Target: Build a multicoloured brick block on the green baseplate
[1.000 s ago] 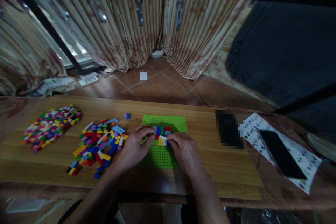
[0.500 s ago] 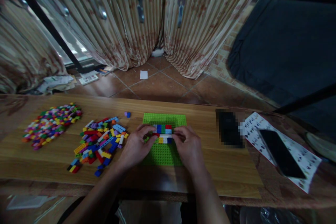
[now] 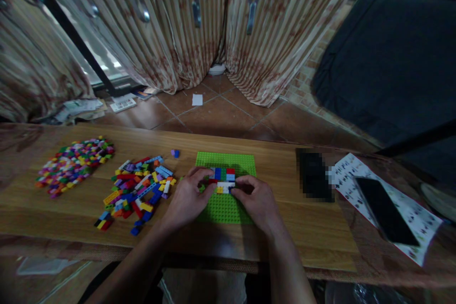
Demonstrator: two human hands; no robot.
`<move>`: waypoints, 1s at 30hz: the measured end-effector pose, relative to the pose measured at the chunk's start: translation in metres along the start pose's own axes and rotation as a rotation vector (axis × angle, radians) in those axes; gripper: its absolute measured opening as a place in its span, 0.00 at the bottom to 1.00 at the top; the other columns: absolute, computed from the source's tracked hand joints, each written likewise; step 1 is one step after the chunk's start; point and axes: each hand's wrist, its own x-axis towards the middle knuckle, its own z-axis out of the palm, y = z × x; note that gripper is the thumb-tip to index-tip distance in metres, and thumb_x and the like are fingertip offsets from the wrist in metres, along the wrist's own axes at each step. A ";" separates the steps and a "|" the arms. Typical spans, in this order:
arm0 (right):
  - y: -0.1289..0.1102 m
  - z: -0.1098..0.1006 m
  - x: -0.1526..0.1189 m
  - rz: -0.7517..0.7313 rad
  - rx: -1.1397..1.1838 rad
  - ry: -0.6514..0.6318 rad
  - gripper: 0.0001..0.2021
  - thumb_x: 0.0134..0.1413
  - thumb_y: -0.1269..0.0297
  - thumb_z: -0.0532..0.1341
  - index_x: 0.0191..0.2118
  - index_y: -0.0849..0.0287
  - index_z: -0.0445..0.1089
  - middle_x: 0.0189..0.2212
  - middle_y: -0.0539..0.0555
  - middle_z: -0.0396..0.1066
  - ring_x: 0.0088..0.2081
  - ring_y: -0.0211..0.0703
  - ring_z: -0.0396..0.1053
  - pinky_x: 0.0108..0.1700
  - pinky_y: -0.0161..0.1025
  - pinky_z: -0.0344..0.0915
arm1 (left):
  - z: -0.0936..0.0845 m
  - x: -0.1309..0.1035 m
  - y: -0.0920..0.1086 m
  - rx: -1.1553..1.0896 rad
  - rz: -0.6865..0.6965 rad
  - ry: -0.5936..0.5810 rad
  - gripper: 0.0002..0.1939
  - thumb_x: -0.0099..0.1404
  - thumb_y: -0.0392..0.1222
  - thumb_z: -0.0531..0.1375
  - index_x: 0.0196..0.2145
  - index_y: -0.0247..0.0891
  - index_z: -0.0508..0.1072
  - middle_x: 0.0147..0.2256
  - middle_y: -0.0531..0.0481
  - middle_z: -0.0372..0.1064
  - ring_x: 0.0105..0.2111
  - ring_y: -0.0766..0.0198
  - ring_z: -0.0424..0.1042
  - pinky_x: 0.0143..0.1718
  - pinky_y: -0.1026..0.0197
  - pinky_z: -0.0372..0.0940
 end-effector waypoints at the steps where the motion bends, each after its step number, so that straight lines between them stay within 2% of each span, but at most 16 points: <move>1: 0.000 0.001 0.000 0.005 0.004 -0.001 0.14 0.44 0.57 0.67 0.37 0.58 0.75 0.33 0.54 0.77 0.35 0.45 0.74 0.41 0.44 0.68 | 0.000 0.000 0.000 -0.004 -0.001 -0.002 0.10 0.62 0.35 0.58 0.41 0.41 0.72 0.43 0.48 0.69 0.37 0.62 0.72 0.42 0.58 0.68; 11: -0.002 0.006 0.001 0.019 -0.063 0.004 0.10 0.47 0.57 0.64 0.34 0.57 0.74 0.30 0.52 0.76 0.33 0.44 0.72 0.38 0.42 0.66 | -0.002 0.000 -0.001 0.006 0.002 -0.013 0.12 0.61 0.33 0.56 0.42 0.42 0.71 0.42 0.48 0.70 0.38 0.62 0.72 0.40 0.59 0.68; 17: -0.006 0.005 0.001 -0.003 -0.127 -0.019 0.12 0.52 0.55 0.61 0.34 0.57 0.75 0.30 0.52 0.76 0.33 0.45 0.72 0.38 0.41 0.65 | -0.002 -0.001 -0.001 0.008 0.004 -0.021 0.12 0.62 0.34 0.56 0.43 0.42 0.71 0.43 0.48 0.70 0.38 0.62 0.72 0.40 0.59 0.68; 30: -0.007 0.010 0.005 0.040 -0.180 0.103 0.17 0.51 0.49 0.60 0.29 0.57 0.76 0.25 0.53 0.76 0.28 0.45 0.70 0.32 0.40 0.62 | 0.004 0.000 0.004 0.056 -0.069 0.022 0.10 0.63 0.37 0.57 0.42 0.41 0.72 0.42 0.48 0.71 0.38 0.61 0.72 0.41 0.59 0.66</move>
